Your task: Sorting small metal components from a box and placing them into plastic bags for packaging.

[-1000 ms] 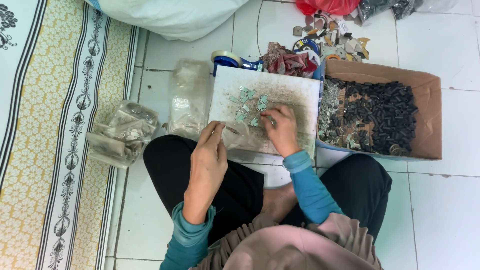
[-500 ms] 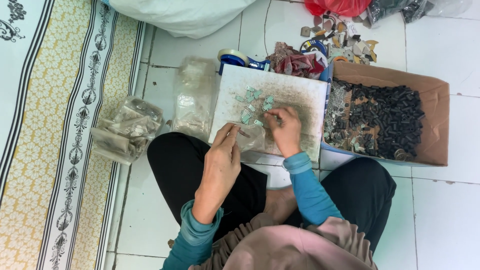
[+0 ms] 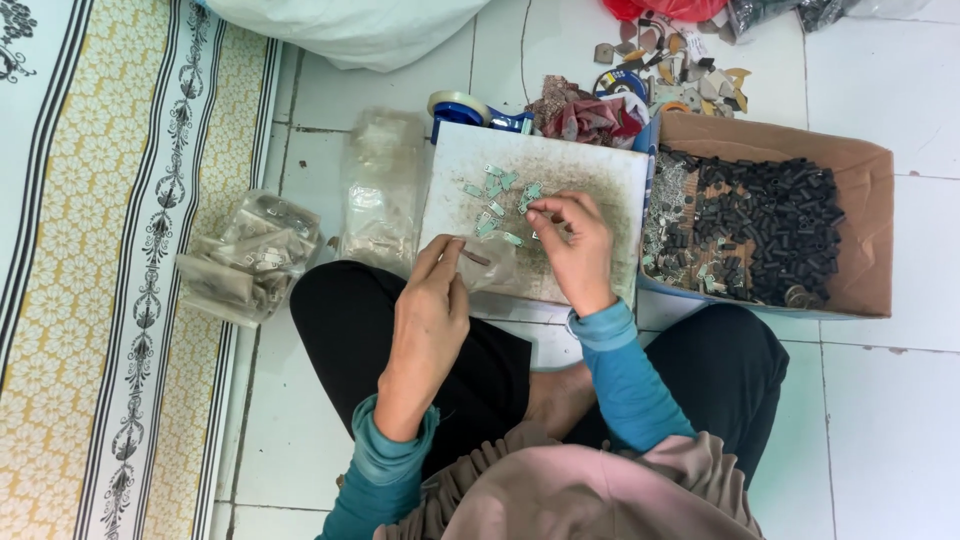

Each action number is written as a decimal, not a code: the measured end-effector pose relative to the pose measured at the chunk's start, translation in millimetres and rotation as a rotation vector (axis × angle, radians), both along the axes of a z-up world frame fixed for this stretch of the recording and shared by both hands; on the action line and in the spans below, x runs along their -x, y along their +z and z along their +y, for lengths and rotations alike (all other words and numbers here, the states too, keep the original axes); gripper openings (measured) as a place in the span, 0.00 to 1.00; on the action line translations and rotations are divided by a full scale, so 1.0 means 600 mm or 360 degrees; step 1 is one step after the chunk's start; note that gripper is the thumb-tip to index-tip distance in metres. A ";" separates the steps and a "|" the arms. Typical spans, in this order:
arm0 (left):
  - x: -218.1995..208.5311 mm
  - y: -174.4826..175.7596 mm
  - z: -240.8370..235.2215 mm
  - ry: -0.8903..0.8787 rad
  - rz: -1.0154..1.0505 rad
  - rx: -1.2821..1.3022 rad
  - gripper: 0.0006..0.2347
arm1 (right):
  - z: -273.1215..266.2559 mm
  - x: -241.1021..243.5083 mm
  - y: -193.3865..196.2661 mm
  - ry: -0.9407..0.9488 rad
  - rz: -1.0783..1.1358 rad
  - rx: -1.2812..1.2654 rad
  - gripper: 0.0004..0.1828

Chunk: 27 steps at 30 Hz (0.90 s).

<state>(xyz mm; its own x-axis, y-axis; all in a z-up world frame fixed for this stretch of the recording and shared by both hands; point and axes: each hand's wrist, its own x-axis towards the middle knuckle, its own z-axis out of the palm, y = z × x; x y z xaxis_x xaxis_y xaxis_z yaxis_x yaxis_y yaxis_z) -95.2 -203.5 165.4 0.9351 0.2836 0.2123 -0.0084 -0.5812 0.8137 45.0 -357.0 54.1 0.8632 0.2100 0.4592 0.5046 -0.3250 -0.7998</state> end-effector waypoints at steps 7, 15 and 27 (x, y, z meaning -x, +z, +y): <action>0.042 0.073 -0.004 0.0052 -0.0165 -0.0033 0.15 | 0.017 -0.004 -0.129 -0.0106 -0.0220 0.0835 0.12; 0.059 0.099 -0.010 0.0137 -0.0249 -0.0034 0.17 | 0.017 -0.009 -0.150 -0.0201 -0.0508 0.1030 0.06; 0.005 0.073 -0.025 -0.0019 -0.0244 -0.0036 0.17 | -0.011 0.061 0.154 0.0302 -0.0290 -0.0468 0.09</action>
